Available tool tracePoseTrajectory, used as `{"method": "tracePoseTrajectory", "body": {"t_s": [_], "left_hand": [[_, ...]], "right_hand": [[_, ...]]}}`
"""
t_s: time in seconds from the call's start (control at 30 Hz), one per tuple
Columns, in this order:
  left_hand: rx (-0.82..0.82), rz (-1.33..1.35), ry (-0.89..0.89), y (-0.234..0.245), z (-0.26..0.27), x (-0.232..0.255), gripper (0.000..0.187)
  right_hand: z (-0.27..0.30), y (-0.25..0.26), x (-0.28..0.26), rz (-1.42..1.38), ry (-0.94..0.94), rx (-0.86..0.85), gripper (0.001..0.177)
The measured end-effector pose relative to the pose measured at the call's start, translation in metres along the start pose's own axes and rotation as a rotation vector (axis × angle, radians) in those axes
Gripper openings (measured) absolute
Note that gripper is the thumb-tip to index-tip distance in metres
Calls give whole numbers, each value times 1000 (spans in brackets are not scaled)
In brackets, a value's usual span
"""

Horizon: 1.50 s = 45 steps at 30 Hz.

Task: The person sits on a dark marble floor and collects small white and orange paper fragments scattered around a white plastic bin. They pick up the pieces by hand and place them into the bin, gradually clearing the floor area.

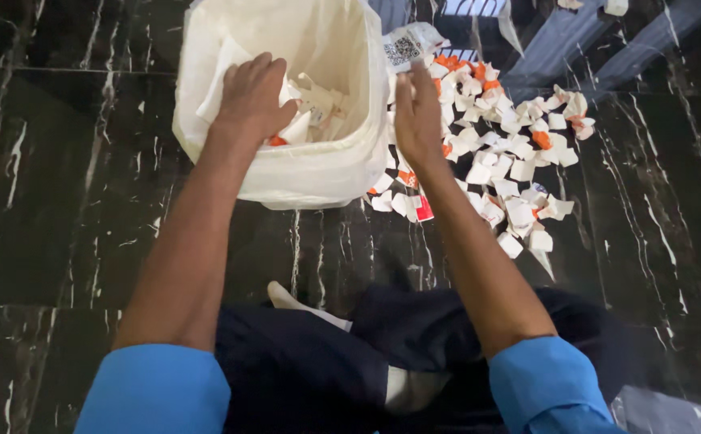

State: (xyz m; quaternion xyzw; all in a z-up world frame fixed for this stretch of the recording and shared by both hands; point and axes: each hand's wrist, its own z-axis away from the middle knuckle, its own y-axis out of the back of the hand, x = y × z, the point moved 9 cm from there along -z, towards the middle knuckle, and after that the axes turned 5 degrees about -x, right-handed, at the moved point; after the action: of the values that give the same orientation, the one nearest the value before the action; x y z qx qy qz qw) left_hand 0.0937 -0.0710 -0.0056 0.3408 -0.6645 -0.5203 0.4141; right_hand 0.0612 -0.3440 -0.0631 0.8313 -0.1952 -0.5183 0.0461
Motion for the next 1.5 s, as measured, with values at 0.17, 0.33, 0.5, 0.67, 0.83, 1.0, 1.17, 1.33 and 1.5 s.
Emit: {"method": "tracePoseTrajectory", "body": {"t_s": [0.17, 0.33, 0.5, 0.67, 0.83, 1.0, 1.17, 1.33, 1.5], "left_hand": [[26, 47, -30, -1, 0, 0, 50], [-37, 82, 28, -5, -1, -1, 57], [-61, 115, 56, -2, 0, 1, 63], [-42, 116, 72, 7, 1, 7, 62], [-39, 117, 69, 15, 3, 13, 49], [99, 89, -33, 24, 1, 20, 54], [224, 164, -75, 37, 4, 22, 45], [305, 496, -124, 54, 8, 43, 32], [189, 898, -115, 40, -9, 64, 27]], "right_hand": [[63, -12, 85, 438, -159, -312, 21], [107, -44, 122, 655, -152, -565, 32], [112, -65, 113, 845, -131, -583, 55], [117, -72, 117, 956, -171, -617, 53], [129, -74, 138, 906, -99, -522, 37], [133, -66, 148, 839, -102, -437, 24], [122, -14, 151, 503, -299, -162, 11], [109, 38, 144, -340, -638, 127, 9], [52, 71, 51, -682, -308, 154, 16]]}}
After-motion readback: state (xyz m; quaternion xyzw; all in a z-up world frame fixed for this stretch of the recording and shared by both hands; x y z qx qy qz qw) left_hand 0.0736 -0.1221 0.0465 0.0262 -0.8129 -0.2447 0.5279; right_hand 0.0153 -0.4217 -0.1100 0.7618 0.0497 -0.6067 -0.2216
